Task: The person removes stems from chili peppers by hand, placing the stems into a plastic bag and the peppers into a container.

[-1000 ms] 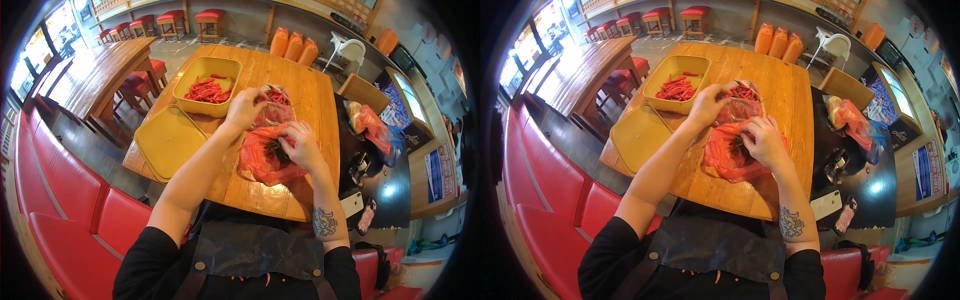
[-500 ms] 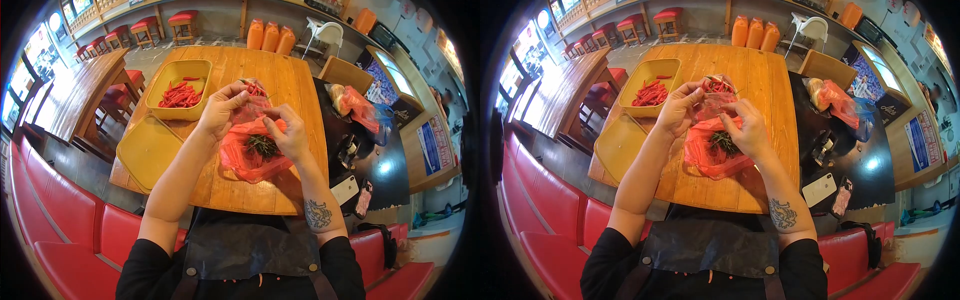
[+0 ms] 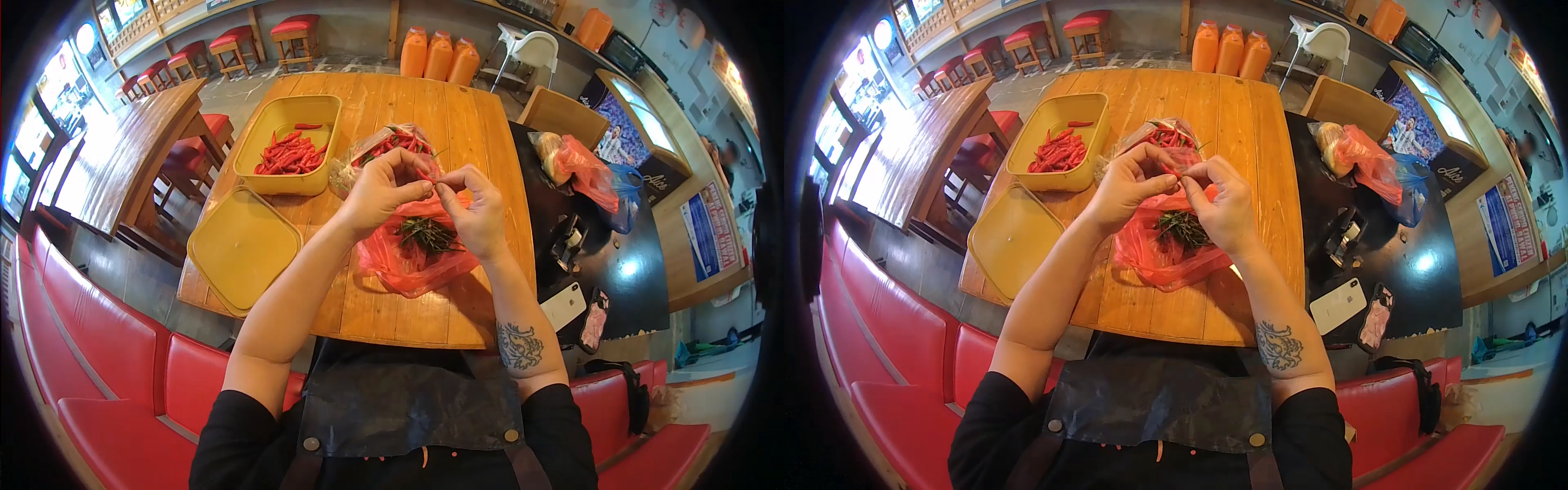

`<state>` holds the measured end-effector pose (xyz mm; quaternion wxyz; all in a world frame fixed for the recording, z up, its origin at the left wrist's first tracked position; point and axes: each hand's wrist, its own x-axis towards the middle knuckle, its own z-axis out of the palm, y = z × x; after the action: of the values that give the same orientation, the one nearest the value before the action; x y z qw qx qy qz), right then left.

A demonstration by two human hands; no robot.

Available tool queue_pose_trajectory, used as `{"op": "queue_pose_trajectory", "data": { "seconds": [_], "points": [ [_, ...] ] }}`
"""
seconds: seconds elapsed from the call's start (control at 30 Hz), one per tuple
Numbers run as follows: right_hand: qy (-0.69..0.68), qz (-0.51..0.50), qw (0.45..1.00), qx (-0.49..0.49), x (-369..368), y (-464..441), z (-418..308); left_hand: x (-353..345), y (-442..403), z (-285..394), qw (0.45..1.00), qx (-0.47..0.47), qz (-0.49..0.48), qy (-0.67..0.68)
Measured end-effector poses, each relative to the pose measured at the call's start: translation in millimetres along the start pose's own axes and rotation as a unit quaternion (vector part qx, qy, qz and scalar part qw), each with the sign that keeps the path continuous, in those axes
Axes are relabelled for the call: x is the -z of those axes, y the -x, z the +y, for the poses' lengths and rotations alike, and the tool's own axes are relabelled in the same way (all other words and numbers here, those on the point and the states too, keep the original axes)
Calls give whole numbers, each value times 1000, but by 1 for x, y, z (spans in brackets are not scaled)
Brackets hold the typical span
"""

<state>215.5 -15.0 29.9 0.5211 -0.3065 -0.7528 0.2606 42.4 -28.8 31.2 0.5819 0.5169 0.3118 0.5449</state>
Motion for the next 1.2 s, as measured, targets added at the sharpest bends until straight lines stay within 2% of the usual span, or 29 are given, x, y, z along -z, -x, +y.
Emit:
{"op": "queue_pose_trajectory", "data": {
  "seconds": [0.07, 0.1, 0.17, 0.33, 0.5, 0.63, 0.67, 0.73, 0.8, 0.83, 0.9, 0.93, 0.97, 1.0, 1.1, 1.17, 1.2],
  "points": [
    [3, 3, 1000, 5, 2, -1, -3, -6, 1, 1, 996, -60, 19, -62],
    [6, 6, 1000, 10, 2, -1, -4, -6, 1, -1, 996, -59, 19, -62],
    [31, 11, 999, 30, 3, -2, 0, -3, 1, -6, 979, -69, 40, -190],
    [78, 28, 995, 50, 3, -1, 4, -10, 1, -17, 965, -134, 74, -214],
    [50, 64, 996, 25, -1, -2, 1, -12, 1, -14, 960, -149, 95, -217],
    [13, 74, 997, 3, 2, -2, 1, -6, 2, -3, 933, -181, 121, -287],
    [15, 85, 996, 8, 5, -4, 2, -2, 3, 4, 918, -194, 142, -314],
    [16, 96, 995, 12, 10, -5, 3, 21, 0, 22, 855, -247, 227, -395],
    [37, 19, 999, 3, 12, -6, -1, 53, 2, 40, 767, -285, 303, -488],
    [37, 21, 999, 2, 12, -5, 0, 75, 2, 43, 751, -270, 328, -505],
    [161, -61, 982, 77, 11, -3, 1, 109, 4, 44, 733, -256, 352, -522],
    [160, -61, 982, 77, 9, -2, 0, 121, 6, 44, 707, -202, 374, -565],
    [187, -103, 974, 75, 8, 0, 0, 131, 8, 42, 677, -146, 395, -603],
    [213, -145, 963, 73, 7, 2, 0, 137, 8, 40, 677, -145, 395, -603],
    [247, -186, 948, 82, 4, 7, 4, 145, 8, 32, 684, -89, 404, -602],
    [259, -205, 941, 73, 5, 6, 1, 131, 7, 26, 508, -181, 435, -721],
    [272, -224, 934, 65, 6, 6, 0, 122, 5, 27, 508, -182, 435, -721]
  ]
}}
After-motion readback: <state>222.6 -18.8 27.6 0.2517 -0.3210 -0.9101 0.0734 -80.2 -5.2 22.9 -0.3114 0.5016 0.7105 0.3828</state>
